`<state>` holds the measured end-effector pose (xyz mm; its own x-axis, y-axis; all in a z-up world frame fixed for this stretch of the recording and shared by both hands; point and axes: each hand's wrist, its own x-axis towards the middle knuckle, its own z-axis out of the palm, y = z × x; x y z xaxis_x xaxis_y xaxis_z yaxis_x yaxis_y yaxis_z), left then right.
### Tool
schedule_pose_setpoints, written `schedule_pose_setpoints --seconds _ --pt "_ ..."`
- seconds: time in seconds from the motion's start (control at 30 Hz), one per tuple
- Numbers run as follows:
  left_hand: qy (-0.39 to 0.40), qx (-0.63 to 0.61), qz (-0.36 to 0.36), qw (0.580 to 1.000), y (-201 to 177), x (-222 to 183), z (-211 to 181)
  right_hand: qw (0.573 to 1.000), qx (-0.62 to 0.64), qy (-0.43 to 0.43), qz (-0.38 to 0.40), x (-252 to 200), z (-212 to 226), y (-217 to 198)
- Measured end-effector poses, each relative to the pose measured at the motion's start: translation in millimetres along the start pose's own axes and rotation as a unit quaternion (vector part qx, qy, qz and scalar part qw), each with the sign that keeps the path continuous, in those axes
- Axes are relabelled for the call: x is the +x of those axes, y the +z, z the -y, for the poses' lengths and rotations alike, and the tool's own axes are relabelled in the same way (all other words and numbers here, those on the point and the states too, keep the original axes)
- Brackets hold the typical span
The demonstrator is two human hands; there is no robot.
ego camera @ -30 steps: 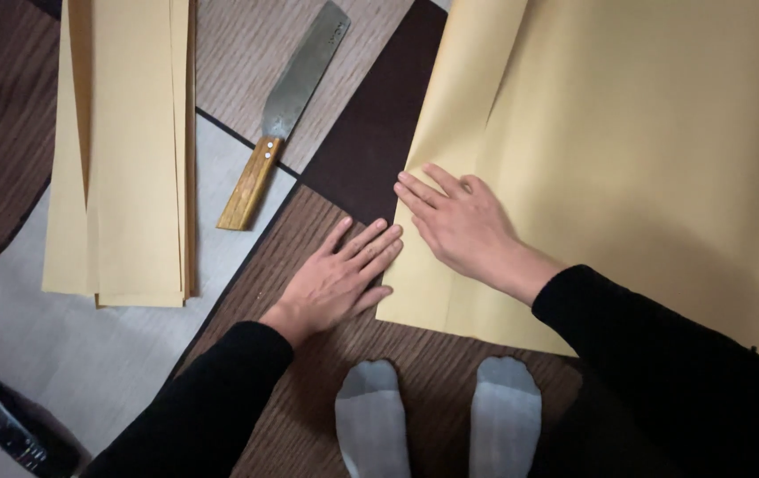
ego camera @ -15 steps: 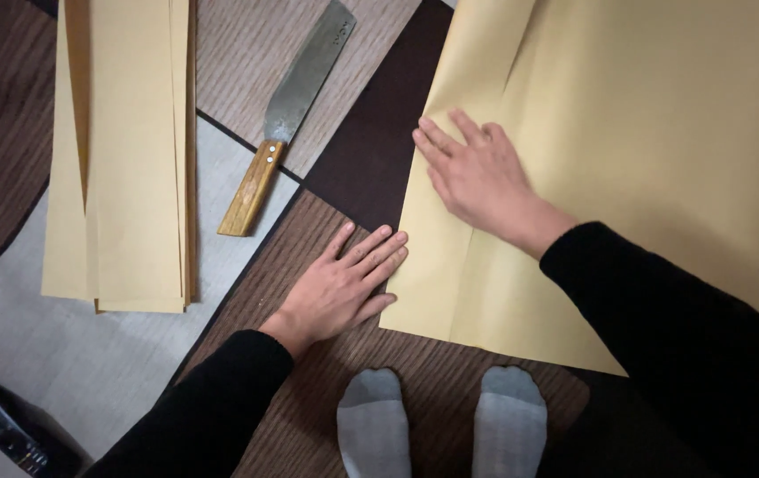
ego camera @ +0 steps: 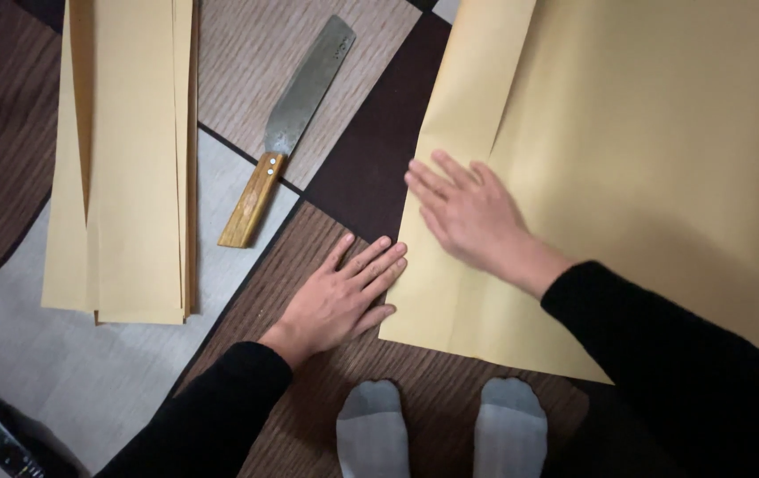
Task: Cutting long strips of paper from a large sheet using a kitchen knife as a cutting tool.
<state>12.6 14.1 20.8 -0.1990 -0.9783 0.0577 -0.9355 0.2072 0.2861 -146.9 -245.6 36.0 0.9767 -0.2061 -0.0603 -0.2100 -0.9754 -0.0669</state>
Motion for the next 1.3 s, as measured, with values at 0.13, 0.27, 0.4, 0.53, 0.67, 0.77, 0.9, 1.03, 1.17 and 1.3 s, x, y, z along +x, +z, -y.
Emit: schedule_pose_setpoints --seconds 0.13,0.27,0.4,0.53,0.67,0.77,0.9,1.03,1.17,1.3 --pt "0.0 -0.007 0.007 1.0 1.3 0.3 1.5 0.999 0.002 0.028 0.014 22.0 -24.3 6.7" --pt "-0.001 -0.016 -0.002 1.0 -1.7 1.8 1.0 0.999 -0.021 0.047 -0.004 40.9 -42.9 6.1" --pt "0.001 -0.028 -0.004 1.0 -3.3 2.0 0.5 0.998 -0.008 0.061 0.011 60.1 -63.9 8.7" --pt "0.008 -0.029 -0.004 1.0 -4.6 3.2 1.8 0.998 -0.014 0.063 0.019 79.0 -83.2 11.9" --pt "0.031 -0.028 -0.032 0.999 -11.4 14.3 8.2 0.995 0.018 0.065 0.068 85.0 -85.4 2.0" --pt "0.074 -0.014 -0.065 0.995 -13.8 35.5 24.3 0.992 0.034 0.08 0.093 89.5 -82.5 2.7" --pt "0.088 0.044 -0.107 0.989 -22.0 102.4 58.2 0.989 0.048 0.082 0.11 90.3 -86.8 -2.9" --pt "0.013 0.066 -0.092 0.993 -2.2 146.2 99.2 0.986 0.105 0.083 0.099 89.5 -91.7 1.9" --pt "0.008 0.027 -0.093 0.995 9.5 145.7 108.4 0.981 0.119 0.101 0.119 87.0 -83.6 -8.7" --pt "-0.003 -0.005 -0.111 0.994 7.9 144.6 108.1 0.989 0.071 0.098 0.083 82.0 -79.7 -9.8"
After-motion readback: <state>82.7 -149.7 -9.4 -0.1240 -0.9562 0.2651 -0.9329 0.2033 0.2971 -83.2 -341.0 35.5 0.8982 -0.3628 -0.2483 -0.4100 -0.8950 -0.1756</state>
